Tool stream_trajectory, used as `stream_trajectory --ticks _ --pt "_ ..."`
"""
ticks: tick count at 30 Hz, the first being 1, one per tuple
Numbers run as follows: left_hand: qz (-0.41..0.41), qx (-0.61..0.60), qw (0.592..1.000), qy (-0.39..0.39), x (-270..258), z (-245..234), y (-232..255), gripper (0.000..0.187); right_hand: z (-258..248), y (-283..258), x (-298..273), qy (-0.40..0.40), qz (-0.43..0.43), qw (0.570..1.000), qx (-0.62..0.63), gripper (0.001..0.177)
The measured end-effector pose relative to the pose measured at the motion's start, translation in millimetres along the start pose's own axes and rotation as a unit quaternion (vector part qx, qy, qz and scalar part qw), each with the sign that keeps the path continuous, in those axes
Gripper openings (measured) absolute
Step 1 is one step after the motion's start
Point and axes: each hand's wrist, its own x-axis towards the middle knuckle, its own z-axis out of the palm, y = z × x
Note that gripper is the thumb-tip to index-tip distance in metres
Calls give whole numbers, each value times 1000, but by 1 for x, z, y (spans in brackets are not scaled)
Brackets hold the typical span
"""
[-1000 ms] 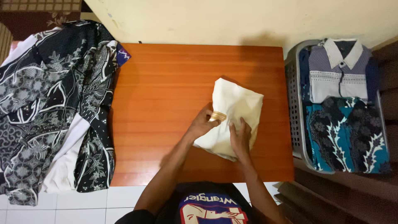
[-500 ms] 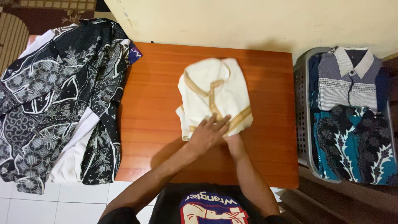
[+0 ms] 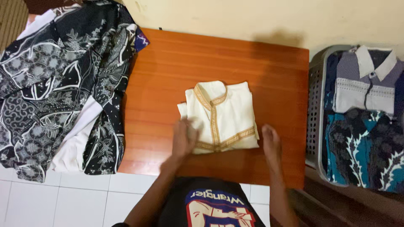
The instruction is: The person folds a white garment and then a black patterned garment by hand on a wooden surface, placing each folded item into a laundry basket.
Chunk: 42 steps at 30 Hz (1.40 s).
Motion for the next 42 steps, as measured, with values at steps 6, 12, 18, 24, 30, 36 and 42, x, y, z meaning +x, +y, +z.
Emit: stream_trajectory --ticks 6,12,18,24,30,36,42 --pt "-328 -128 935 49 45 0 0 44 51 -96 13 -6 -143 987 -72 65" --pt "-367 -260 892 40 46 10 -33 30 71 -95 33 -7 -59 996 -60 47" --pt "-353 -464 810 60 24 19 -55 31 68 -1 76 -69 -97 989 88 45" --pt "-394 -390 832 6 35 16 -49 39 54 -36 75 -99 -24 994 46 44" --pt "-352 -371 852 113 40 30 -61 26 59 -44 73 -25 -41 985 -163 46" --pt "-335 -283 891 119 43 25 -39 27 67 -53 63 20 -107 993 -44 45" --pt "-264 -358 881 158 64 24 -41 32 67 -57 80 20 -60 995 -82 44"
